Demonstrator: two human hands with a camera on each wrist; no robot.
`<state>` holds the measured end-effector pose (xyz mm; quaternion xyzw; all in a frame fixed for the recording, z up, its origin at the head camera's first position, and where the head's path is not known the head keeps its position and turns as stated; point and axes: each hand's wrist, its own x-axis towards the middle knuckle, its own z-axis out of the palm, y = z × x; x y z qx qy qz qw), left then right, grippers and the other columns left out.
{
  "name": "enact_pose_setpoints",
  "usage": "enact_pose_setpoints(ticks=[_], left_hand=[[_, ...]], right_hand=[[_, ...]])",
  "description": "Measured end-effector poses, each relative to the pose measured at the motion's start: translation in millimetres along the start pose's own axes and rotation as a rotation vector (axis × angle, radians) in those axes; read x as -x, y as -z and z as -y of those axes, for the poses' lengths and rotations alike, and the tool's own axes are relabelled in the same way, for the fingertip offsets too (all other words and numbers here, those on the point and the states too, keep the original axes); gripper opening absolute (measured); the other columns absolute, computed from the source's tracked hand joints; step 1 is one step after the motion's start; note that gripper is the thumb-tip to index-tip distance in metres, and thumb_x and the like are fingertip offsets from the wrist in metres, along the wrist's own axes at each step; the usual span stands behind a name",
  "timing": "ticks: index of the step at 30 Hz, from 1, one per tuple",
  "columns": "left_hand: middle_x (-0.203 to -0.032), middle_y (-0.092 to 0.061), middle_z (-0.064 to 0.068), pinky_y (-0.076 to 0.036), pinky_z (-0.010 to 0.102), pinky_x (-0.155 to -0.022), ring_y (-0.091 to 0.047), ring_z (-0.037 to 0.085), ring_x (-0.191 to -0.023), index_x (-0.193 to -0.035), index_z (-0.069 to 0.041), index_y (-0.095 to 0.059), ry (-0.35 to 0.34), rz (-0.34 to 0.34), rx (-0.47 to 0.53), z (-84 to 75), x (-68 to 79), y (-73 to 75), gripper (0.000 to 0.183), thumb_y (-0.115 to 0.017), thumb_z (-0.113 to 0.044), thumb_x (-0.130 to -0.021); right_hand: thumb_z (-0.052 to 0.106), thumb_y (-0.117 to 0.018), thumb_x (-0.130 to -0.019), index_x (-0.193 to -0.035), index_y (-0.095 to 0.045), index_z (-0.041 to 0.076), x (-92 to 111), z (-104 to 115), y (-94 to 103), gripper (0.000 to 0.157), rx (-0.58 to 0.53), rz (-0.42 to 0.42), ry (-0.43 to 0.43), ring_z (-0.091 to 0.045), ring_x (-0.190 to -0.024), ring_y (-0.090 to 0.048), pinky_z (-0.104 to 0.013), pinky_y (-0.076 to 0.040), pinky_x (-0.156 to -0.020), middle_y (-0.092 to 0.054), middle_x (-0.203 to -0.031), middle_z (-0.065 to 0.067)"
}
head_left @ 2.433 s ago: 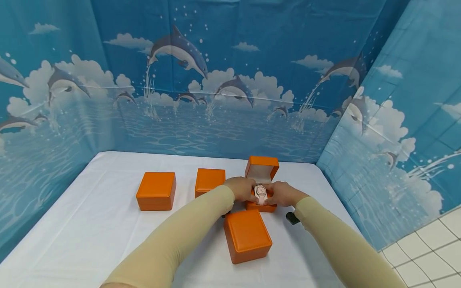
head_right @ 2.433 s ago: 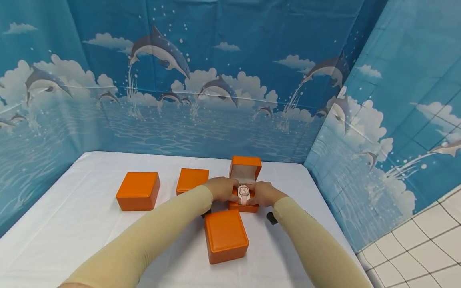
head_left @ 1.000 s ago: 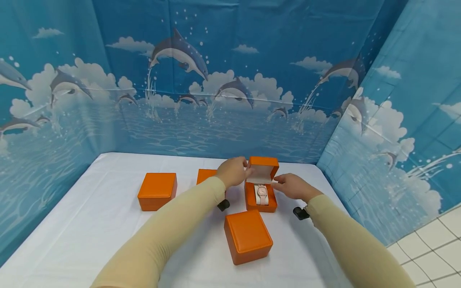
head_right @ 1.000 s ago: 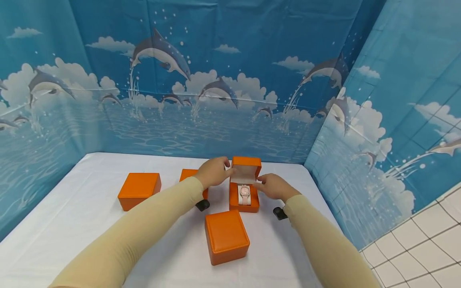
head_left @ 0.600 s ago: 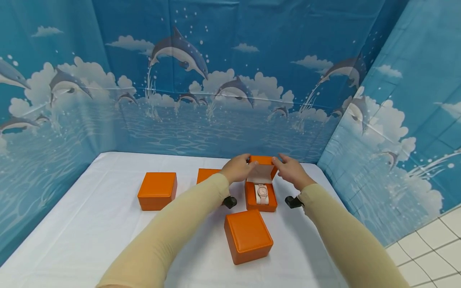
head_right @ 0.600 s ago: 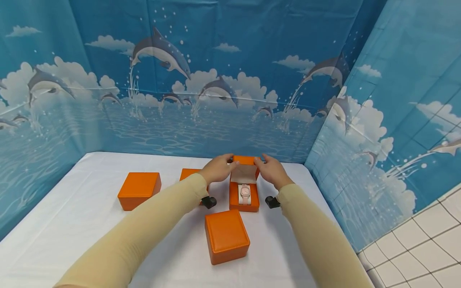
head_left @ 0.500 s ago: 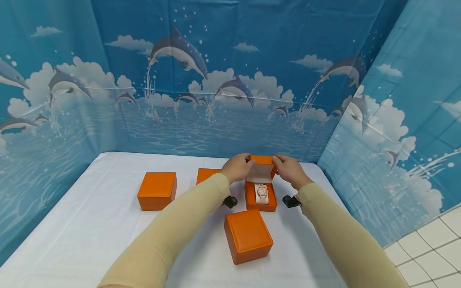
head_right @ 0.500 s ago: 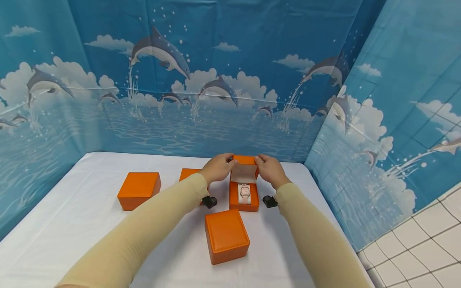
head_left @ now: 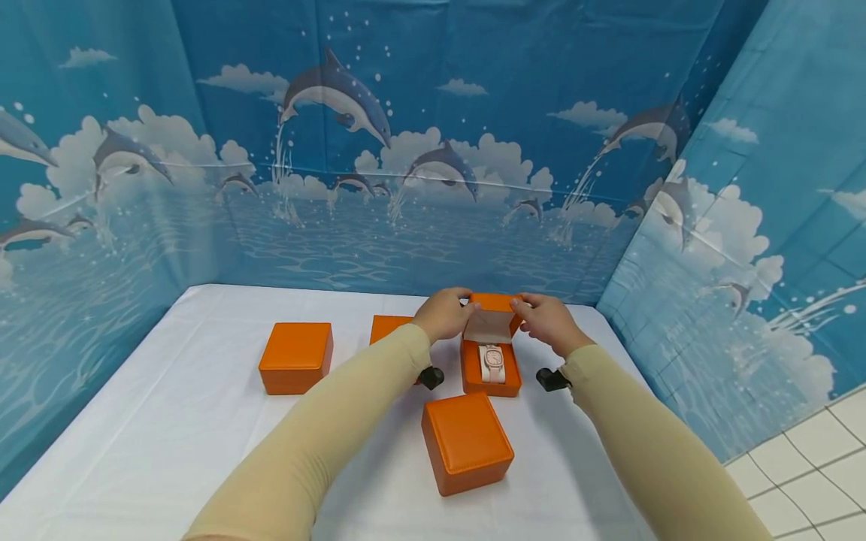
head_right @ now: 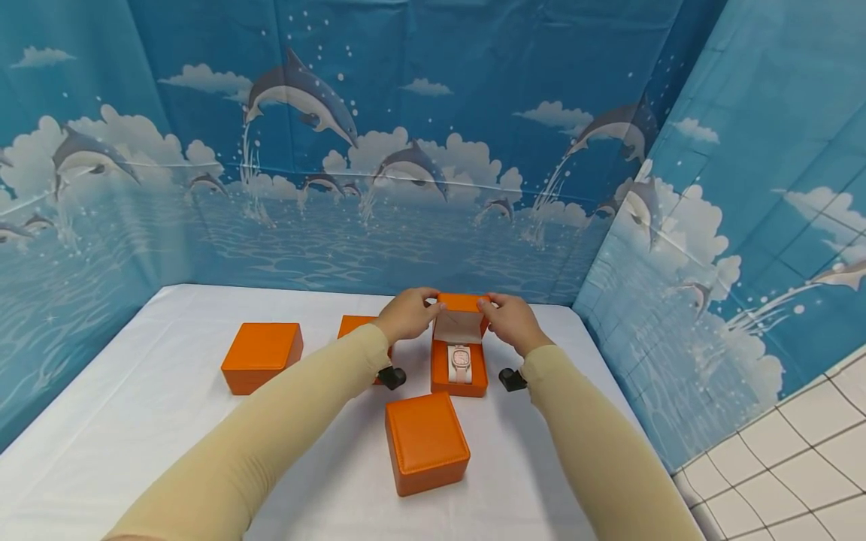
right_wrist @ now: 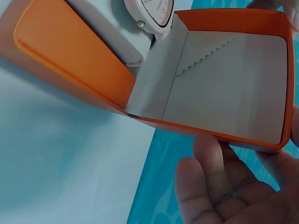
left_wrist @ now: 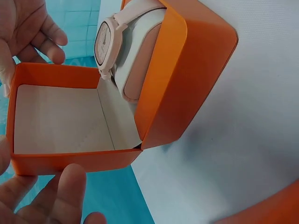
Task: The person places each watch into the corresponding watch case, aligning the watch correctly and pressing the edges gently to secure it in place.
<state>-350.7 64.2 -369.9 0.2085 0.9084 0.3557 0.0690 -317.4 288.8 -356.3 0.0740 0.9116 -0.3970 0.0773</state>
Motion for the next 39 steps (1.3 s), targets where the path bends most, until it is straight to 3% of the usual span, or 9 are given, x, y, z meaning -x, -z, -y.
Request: enact_pose_setpoints(ticks=[15, 25, 31, 39], left_hand=[[-0.159, -0.054, 0.005, -0.051, 0.049, -0.113, -0.058, 0.027, -0.14, -0.157, -0.021, -0.051, -0.005, 0.044, 0.068, -0.4, 8.6, 4.7, 0.054, -0.056, -0.045, -0.108], [-0.156, -0.056, 0.007, -0.054, 0.045, -0.1, -0.063, 0.024, -0.119, -0.154, -0.023, -0.053, 0.004, 0.072, 0.134, 2.1, 10.3, 3.4, 0.053, -0.06, -0.043, -0.105], [-0.153, -0.058, 0.006, -0.055, 0.046, -0.102, -0.063, 0.023, -0.116, -0.152, -0.025, -0.055, 0.017, 0.075, 0.154, 0.5, 15.0, 4.0, 0.052, -0.063, -0.043, -0.103], [-0.12, -0.073, 0.007, -0.056, 0.041, -0.09, -0.067, 0.021, -0.095, -0.146, -0.024, -0.059, 0.024, 0.11, 0.163, -1.8, 19.5, 8.0, 0.049, -0.066, -0.042, -0.101]], right_hand=[[0.047, -0.048, -0.112, -0.166, -0.031, 0.009, 7, 0, 5.1, 0.068, -0.01, 0.062, 0.007, -0.043, -0.133, -0.06, -0.052, -0.052, -0.112, -0.047, -0.159, -0.027], [0.048, -0.051, -0.11, -0.165, -0.035, 0.012, 6, -7, 7.1, 0.068, 0.004, 0.081, 0.02, -0.043, -0.133, -0.06, -0.05, -0.054, -0.11, -0.052, -0.155, -0.025], [0.048, -0.053, -0.109, -0.166, -0.034, 0.012, 8, -9, 7.4, 0.069, -0.003, 0.082, 0.008, -0.042, -0.134, -0.059, -0.051, -0.052, -0.112, -0.054, -0.154, -0.025], [0.048, -0.056, -0.108, -0.163, -0.04, 0.011, 12, -12, 5.5, 0.069, 0.002, 0.087, 0.016, -0.041, -0.133, -0.06, -0.051, -0.052, -0.112, -0.058, -0.15, -0.023]])
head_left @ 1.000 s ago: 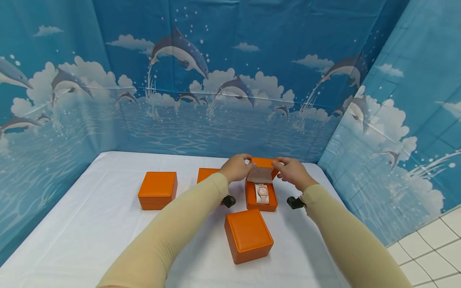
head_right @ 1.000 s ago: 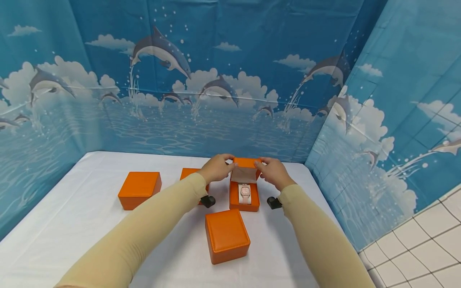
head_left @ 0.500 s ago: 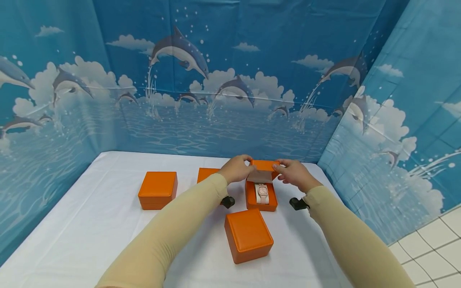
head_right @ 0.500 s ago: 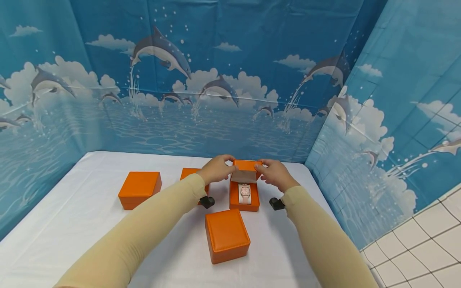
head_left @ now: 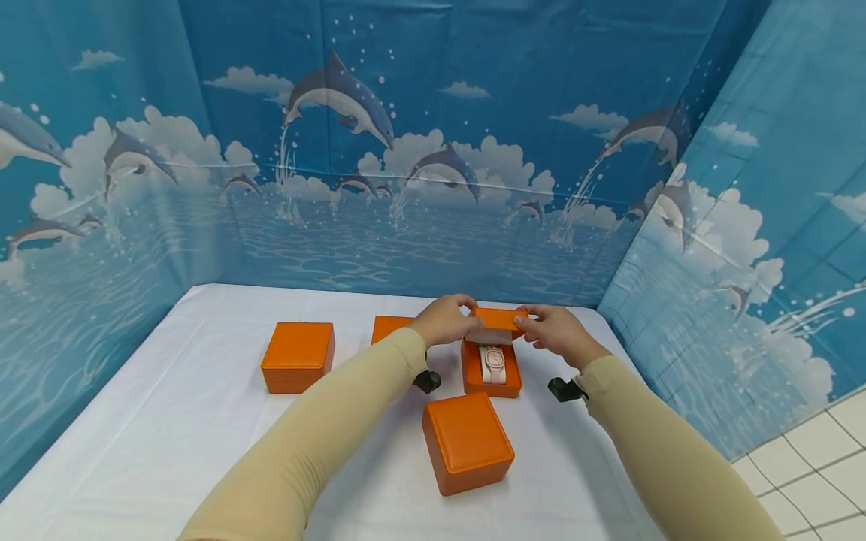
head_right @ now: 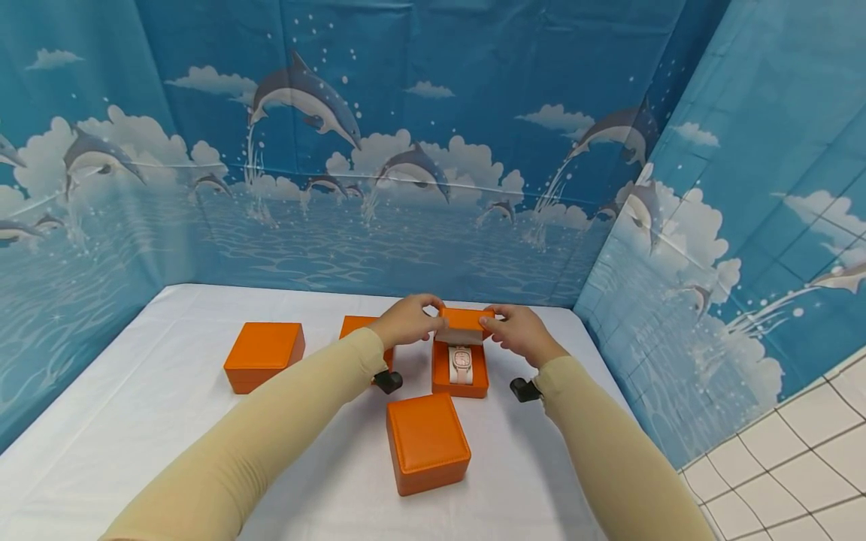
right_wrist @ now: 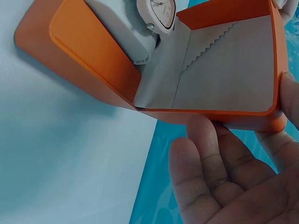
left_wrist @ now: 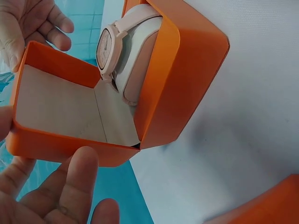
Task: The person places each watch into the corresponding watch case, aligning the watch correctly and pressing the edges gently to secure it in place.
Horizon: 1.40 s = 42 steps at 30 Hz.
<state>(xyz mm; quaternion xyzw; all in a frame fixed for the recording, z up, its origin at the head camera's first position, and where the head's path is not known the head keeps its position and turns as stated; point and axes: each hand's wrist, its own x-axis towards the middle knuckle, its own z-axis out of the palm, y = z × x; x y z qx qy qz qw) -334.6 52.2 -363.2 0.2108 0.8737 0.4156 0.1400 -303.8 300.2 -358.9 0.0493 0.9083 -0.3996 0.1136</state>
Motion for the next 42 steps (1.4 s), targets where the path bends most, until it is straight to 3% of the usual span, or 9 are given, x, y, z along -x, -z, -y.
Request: enact_pose_setpoints(ticks=[6, 10, 17, 22, 26, 30, 37, 42], left_hand=[[-0.113, -0.078, 0.01, -0.055, 0.035, -0.081, -0.067, 0.017, -0.088, -0.128, -0.022, -0.067, -0.029, 0.002, -0.062, -0.1, -1.7, 0.3, 0.035, -0.06, -0.048, -0.106], [-0.107, -0.078, 0.008, -0.053, 0.036, -0.083, -0.067, 0.018, -0.089, -0.12, -0.022, -0.069, -0.036, -0.018, -0.093, 0.0, -3.2, -0.8, 0.033, -0.058, -0.05, -0.106], [-0.111, -0.074, -0.001, -0.055, 0.037, -0.088, -0.065, 0.018, -0.095, -0.12, -0.022, -0.07, -0.023, -0.028, -0.102, 1.5, -1.0, -2.9, 0.033, -0.062, -0.05, -0.104], [-0.104, -0.077, 0.004, -0.057, 0.036, -0.085, -0.069, 0.02, -0.09, -0.119, -0.021, -0.07, -0.017, -0.006, -0.059, 1.5, 2.4, -3.1, 0.032, -0.064, -0.048, -0.103], [-0.108, -0.077, 0.009, -0.057, 0.035, -0.083, -0.07, 0.021, -0.09, -0.117, -0.02, -0.071, -0.019, -0.001, -0.038, 2.1, 4.6, -3.0, 0.029, -0.067, -0.046, -0.102], [-0.107, -0.075, 0.004, -0.056, 0.033, -0.079, -0.07, 0.023, -0.092, -0.114, -0.02, -0.071, -0.035, -0.002, -0.03, 3.4, 5.4, -3.0, 0.027, -0.069, -0.044, -0.101], [-0.1, -0.073, -0.001, -0.056, 0.033, -0.08, -0.071, 0.02, -0.091, -0.111, -0.02, -0.072, -0.053, 0.015, -0.022, 6.6, 5.1, -2.4, 0.028, -0.067, -0.045, -0.103], [-0.101, -0.075, 0.0, -0.057, 0.034, -0.085, -0.071, 0.018, -0.092, -0.118, -0.016, -0.073, -0.025, 0.024, -0.016, 6.5, 5.5, -3.1, 0.034, -0.069, -0.045, -0.102]], right_hand=[[0.042, -0.059, -0.108, -0.157, -0.047, 0.01, 6, -3, -2.2, 0.06, 0.005, -0.007, 0.021, -0.043, -0.132, -0.06, -0.052, -0.052, -0.112, -0.06, -0.146, -0.023], [0.04, -0.061, -0.107, -0.154, -0.049, 0.008, 7, -5, -3.8, 0.058, 0.008, -0.012, 0.035, -0.043, -0.13, -0.061, -0.053, -0.052, -0.111, -0.062, -0.145, -0.024], [0.048, -0.054, -0.109, -0.149, -0.055, 0.006, 10, -6, -2.4, 0.058, 0.045, -0.023, 0.051, -0.043, -0.128, -0.06, -0.053, -0.053, -0.11, -0.063, -0.14, -0.022], [0.05, -0.052, -0.109, -0.146, -0.057, 0.004, 11, -5, -2.9, 0.059, 0.031, -0.029, 0.046, -0.043, -0.13, -0.058, -0.056, -0.051, -0.112, -0.064, -0.139, -0.022], [0.047, -0.051, -0.111, -0.154, -0.051, 0.005, 11, -7, -4.3, 0.06, 0.02, 0.014, 0.045, -0.044, -0.13, -0.057, -0.055, -0.051, -0.112, -0.061, -0.143, -0.023], [0.048, -0.048, -0.111, -0.162, -0.04, 0.008, 11, -10, -5.1, 0.066, 0.02, 0.062, 0.041, -0.042, -0.128, -0.057, -0.053, -0.052, -0.112, -0.057, -0.149, -0.024], [0.054, -0.049, -0.109, -0.16, -0.045, 0.009, 12, -13, -6.8, 0.069, 0.057, 0.046, 0.04, -0.029, -0.109, -0.058, -0.045, -0.053, -0.1, -0.064, -0.138, -0.019], [0.053, -0.049, -0.109, -0.16, -0.044, 0.008, 15, -14, -9.1, 0.068, 0.05, 0.053, 0.039, -0.037, -0.118, -0.059, -0.05, -0.052, -0.106, -0.063, -0.142, -0.02]])
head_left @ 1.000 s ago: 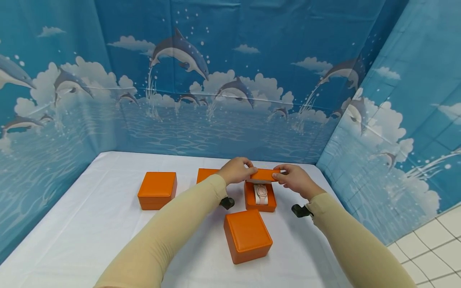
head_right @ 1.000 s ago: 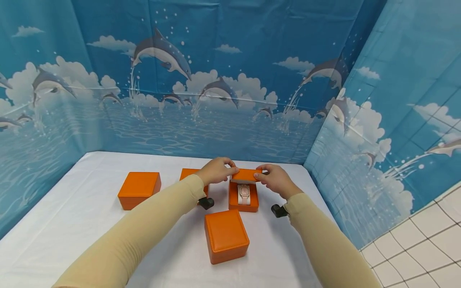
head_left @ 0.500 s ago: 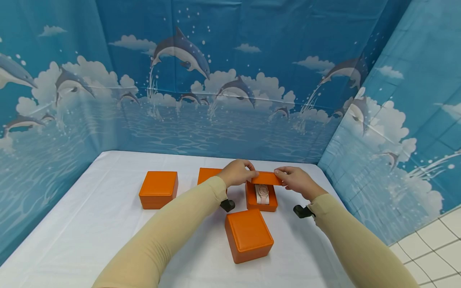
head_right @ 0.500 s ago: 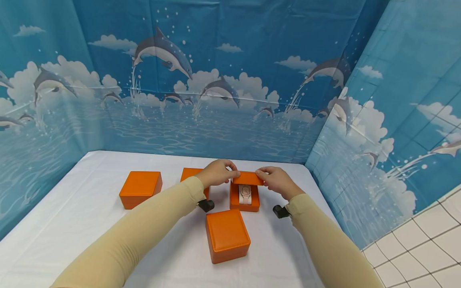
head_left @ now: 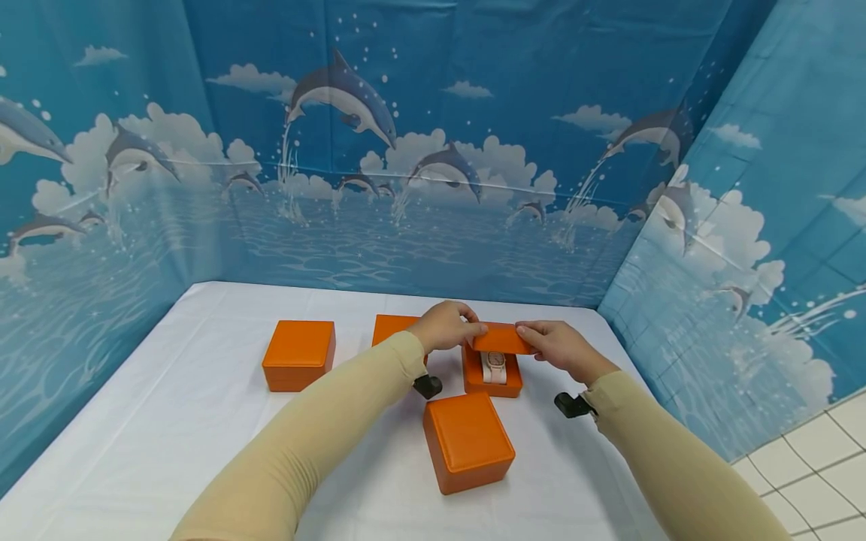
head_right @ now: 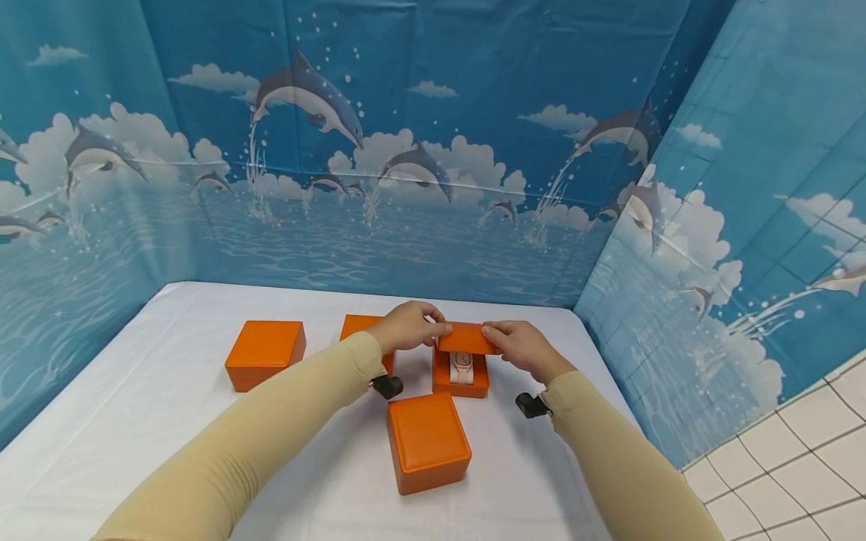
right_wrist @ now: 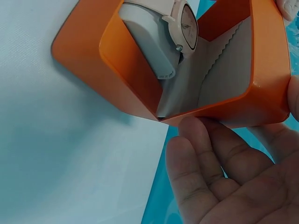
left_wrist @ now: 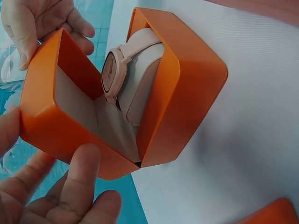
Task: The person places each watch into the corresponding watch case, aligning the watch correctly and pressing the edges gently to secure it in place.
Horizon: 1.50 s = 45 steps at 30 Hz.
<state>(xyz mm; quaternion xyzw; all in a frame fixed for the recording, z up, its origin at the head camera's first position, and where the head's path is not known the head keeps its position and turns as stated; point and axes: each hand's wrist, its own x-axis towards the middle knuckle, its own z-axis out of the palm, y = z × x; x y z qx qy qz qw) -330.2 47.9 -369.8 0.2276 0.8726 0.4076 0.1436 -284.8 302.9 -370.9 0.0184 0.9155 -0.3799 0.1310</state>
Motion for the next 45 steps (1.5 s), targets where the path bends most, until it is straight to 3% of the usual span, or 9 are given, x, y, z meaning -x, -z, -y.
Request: enact_pose_setpoints(ticks=[7, 16, 22, 29, 37, 41, 45], left_hand=[[-0.105, -0.076, -0.001, -0.058, 0.038, -0.096, -0.069, 0.015, -0.096, -0.131, -0.011, -0.074, 0.038, 0.021, -0.044, -0.2, -1.7, -1.0, 0.048, -0.071, -0.047, -0.1], [-0.109, -0.077, -0.001, -0.059, 0.038, -0.098, -0.07, 0.015, -0.102, -0.133, -0.009, -0.072, 0.047, 0.025, -0.065, 2.9, -3.8, -3.5, 0.053, -0.075, -0.048, -0.096], [-0.121, -0.076, 0.003, -0.06, 0.039, -0.097, -0.069, 0.018, -0.108, -0.132, -0.008, -0.073, 0.045, 0.024, -0.056, 5.1, -4.0, -4.9, 0.054, -0.078, -0.046, -0.094], [-0.127, -0.073, 0.007, -0.06, 0.037, -0.095, -0.068, 0.019, -0.106, -0.132, -0.005, -0.071, 0.047, 0.027, -0.084, 2.4, -0.4, -8.4, 0.057, -0.084, -0.041, -0.09], [-0.14, -0.067, 0.008, -0.055, 0.04, -0.109, -0.064, 0.021, -0.12, -0.147, -0.007, -0.06, 0.069, 0.106, -0.179, 1.8, -1.8, -12.3, 0.067, -0.085, -0.032, -0.091], [-0.139, -0.066, 0.008, -0.055, 0.038, -0.107, -0.063, 0.02, -0.116, -0.148, -0.007, -0.059, 0.064, 0.137, -0.224, -0.2, -0.4, -13.5, 0.066, -0.084, -0.028, -0.091], [-0.14, -0.065, 0.008, -0.055, 0.037, -0.106, -0.062, 0.019, -0.113, -0.148, -0.008, -0.059, 0.071, 0.153, -0.259, -2.6, 1.4, -14.7, 0.065, -0.084, -0.029, -0.091]], right_hand=[[0.05, -0.051, -0.11, -0.16, -0.045, 0.006, 3, -4, -2.9, 0.067, -0.011, 0.011, 0.013, -0.04, -0.129, -0.06, -0.054, -0.05, -0.113, -0.064, -0.144, -0.02], [0.05, -0.052, -0.109, -0.161, -0.043, 0.009, 8, -12, -7.3, 0.066, 0.017, 0.002, 0.048, -0.041, -0.128, -0.062, -0.056, -0.05, -0.111, -0.065, -0.144, -0.018], [0.054, -0.054, -0.107, -0.161, -0.044, 0.012, 9, -19, -9.3, 0.069, 0.047, -0.009, 0.067, -0.04, -0.125, -0.064, -0.058, -0.05, -0.11, -0.065, -0.145, -0.017], [0.052, -0.062, -0.104, -0.158, -0.049, 0.011, 12, -23, -14.5, 0.069, 0.073, -0.027, 0.065, -0.035, -0.116, -0.068, -0.054, -0.055, -0.103, -0.07, -0.137, -0.014], [0.045, -0.071, -0.1, -0.156, -0.05, 0.007, 13, -28, -23.7, 0.071, 0.077, -0.022, 0.063, -0.034, -0.123, -0.067, -0.052, -0.056, -0.106, -0.063, -0.147, -0.018], [0.04, -0.075, -0.098, -0.157, -0.048, 0.005, 11, -31, -27.1, 0.074, 0.078, -0.016, 0.07, -0.036, -0.135, -0.061, -0.053, -0.053, -0.11, -0.062, -0.149, -0.02], [0.039, -0.076, -0.097, -0.157, -0.047, 0.003, 11, -32, -28.2, 0.076, 0.069, -0.015, 0.073, -0.036, -0.136, -0.06, -0.053, -0.052, -0.111, -0.062, -0.149, -0.019]])
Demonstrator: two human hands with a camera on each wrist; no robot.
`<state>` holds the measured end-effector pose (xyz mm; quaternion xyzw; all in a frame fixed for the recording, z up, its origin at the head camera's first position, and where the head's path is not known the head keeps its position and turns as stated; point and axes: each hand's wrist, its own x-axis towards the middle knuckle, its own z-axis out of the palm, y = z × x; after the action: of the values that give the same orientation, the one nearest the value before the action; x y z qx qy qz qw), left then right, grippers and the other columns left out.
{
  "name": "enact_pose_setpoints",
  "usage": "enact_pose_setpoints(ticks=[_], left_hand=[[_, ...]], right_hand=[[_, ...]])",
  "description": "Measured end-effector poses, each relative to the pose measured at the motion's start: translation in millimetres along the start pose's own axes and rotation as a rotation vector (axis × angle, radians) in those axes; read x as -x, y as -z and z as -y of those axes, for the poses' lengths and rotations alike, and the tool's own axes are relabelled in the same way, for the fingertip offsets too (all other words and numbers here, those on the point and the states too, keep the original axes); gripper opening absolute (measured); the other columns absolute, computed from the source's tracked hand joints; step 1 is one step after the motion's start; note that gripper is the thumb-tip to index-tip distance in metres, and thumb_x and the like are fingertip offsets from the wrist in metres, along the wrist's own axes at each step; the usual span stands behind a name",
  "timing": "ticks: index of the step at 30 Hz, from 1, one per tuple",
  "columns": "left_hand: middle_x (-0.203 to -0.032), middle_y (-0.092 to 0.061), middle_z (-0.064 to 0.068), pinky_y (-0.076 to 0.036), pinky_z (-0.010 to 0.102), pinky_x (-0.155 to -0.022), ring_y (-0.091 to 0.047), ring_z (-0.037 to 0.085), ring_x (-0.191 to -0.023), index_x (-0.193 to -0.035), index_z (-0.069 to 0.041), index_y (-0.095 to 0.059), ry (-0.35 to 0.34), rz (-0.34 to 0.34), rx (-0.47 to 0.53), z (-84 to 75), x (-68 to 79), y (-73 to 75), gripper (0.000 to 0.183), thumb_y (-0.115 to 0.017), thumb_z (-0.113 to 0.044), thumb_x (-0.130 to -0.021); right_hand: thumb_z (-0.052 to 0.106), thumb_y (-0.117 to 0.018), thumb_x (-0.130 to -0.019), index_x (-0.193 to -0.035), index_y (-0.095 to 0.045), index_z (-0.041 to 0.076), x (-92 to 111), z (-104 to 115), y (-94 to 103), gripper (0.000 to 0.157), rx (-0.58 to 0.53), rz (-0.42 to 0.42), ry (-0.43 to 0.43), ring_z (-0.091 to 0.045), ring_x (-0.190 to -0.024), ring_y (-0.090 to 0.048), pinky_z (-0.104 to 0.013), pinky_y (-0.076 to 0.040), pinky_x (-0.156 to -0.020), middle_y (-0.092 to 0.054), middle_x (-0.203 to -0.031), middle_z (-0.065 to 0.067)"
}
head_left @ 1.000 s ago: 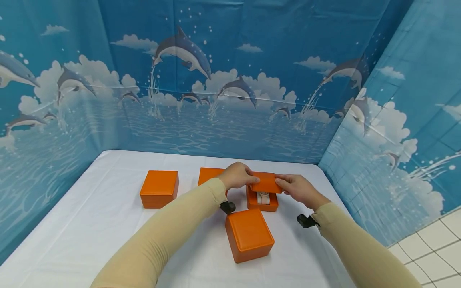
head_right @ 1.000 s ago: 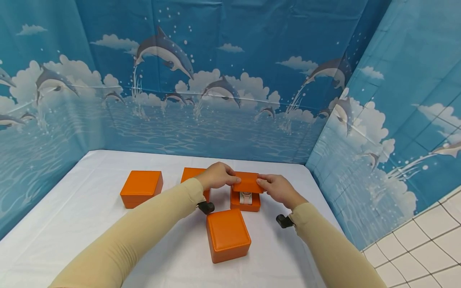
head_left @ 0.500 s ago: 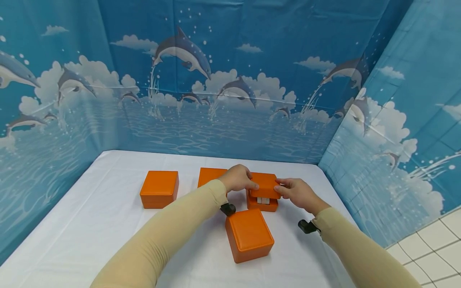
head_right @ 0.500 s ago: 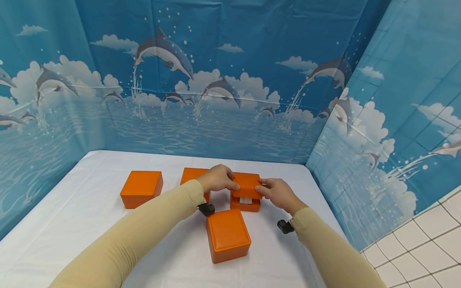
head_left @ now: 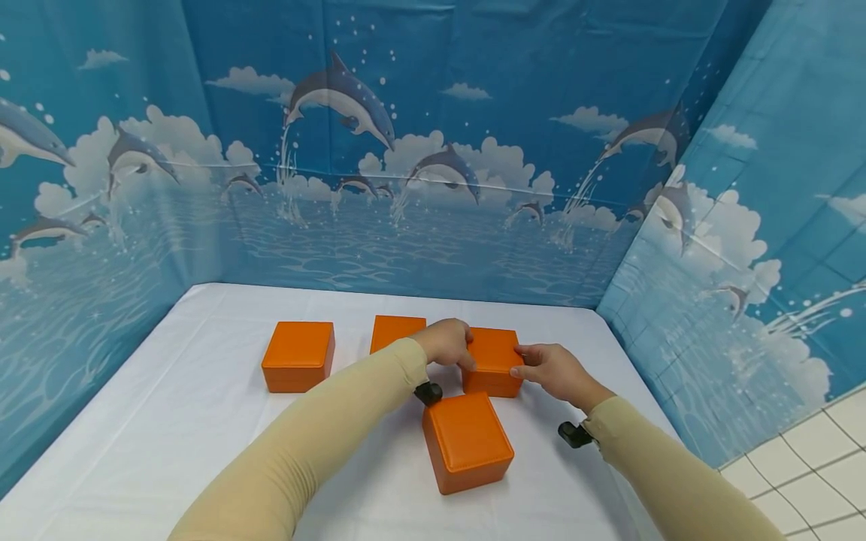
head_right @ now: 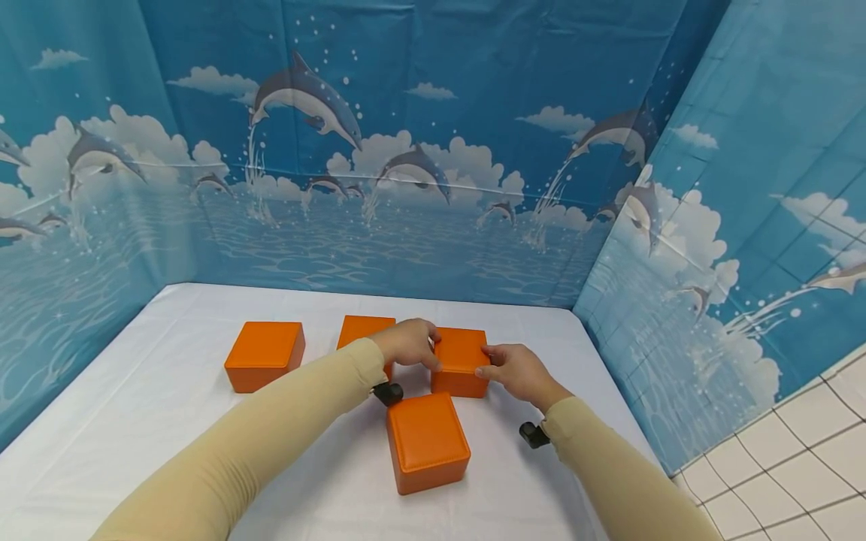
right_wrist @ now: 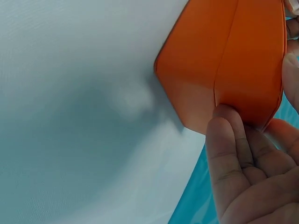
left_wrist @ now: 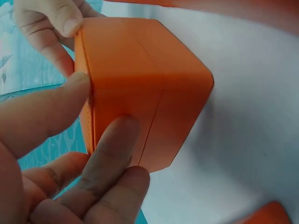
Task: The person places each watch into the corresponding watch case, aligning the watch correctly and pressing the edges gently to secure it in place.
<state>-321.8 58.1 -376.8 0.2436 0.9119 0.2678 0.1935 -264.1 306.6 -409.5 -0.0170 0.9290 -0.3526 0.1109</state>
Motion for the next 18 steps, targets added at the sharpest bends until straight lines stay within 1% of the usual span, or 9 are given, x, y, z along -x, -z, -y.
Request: enact_pose_setpoints(ticks=[4, 8, 10, 12, 15, 18], left_hand=[[-0.139, -0.065, 0.008, -0.055, 0.035, -0.104, -0.061, 0.018, -0.111, -0.149, -0.008, -0.057, -0.003, 0.009, -0.037, 1.1, 0.6, 0.5, 0.065, -0.082, -0.03, -0.093], [-0.128, -0.069, 0.006, -0.055, 0.034, -0.1, -0.062, 0.016, -0.103, -0.149, -0.007, -0.056, -0.012, 0.011, -0.042, 4.2, 0.4, 2.5, 0.065, -0.082, -0.031, -0.094], [-0.121, -0.072, 0.004, -0.056, 0.034, -0.099, -0.065, 0.014, -0.099, -0.15, -0.007, -0.056, -0.021, 0.021, -0.042, 5.9, 1.3, 4.4, 0.065, -0.08, -0.031, -0.095], [-0.116, -0.075, 0.005, -0.056, 0.035, -0.099, -0.07, 0.016, -0.098, -0.15, -0.007, -0.056, -0.039, 0.037, -0.036, 7.5, 3.7, 7.0, 0.063, -0.078, -0.031, -0.097], [-0.121, -0.075, 0.007, -0.057, 0.038, -0.101, -0.073, 0.021, -0.107, -0.151, -0.009, -0.056, -0.08, 0.035, -0.007, 10.7, 9.1, 13.3, 0.058, -0.072, -0.032, -0.101], [-0.136, -0.07, 0.01, -0.055, 0.041, -0.106, -0.068, 0.025, -0.122, -0.152, -0.01, -0.054, -0.121, -0.006, 0.005, 13.4, 17.3, 23.6, 0.055, -0.067, -0.033, -0.104]], right_hand=[[0.039, -0.077, -0.097, -0.156, -0.049, 0.004, -3, 2, -1.1, 0.074, 0.018, -0.006, 0.003, -0.034, -0.133, -0.062, -0.052, -0.053, -0.11, -0.063, -0.148, -0.018], [0.037, -0.077, -0.096, -0.155, -0.05, 0.004, -7, 4, -1.9, 0.073, 0.019, -0.005, 0.002, -0.033, -0.131, -0.063, -0.053, -0.053, -0.11, -0.064, -0.147, -0.018], [0.037, -0.077, -0.097, -0.155, -0.05, 0.003, -8, 4, -2.2, 0.073, 0.021, -0.003, 0.006, -0.034, -0.132, -0.063, -0.053, -0.053, -0.11, -0.063, -0.147, -0.019], [0.037, -0.077, -0.097, -0.155, -0.05, 0.003, -7, 4, -2.3, 0.073, 0.028, -0.004, 0.011, -0.035, -0.132, -0.062, -0.053, -0.053, -0.11, -0.063, -0.147, -0.019], [0.038, -0.077, -0.097, -0.154, -0.051, 0.002, -6, 5, -1.7, 0.072, 0.068, -0.007, 0.026, -0.036, -0.131, -0.063, -0.052, -0.054, -0.109, -0.063, -0.147, -0.021], [0.039, -0.075, -0.098, -0.153, -0.053, 0.002, -3, 7, -1.0, 0.07, 0.123, -0.021, 0.031, -0.038, -0.127, -0.064, -0.05, -0.058, -0.103, -0.061, -0.147, -0.022]])
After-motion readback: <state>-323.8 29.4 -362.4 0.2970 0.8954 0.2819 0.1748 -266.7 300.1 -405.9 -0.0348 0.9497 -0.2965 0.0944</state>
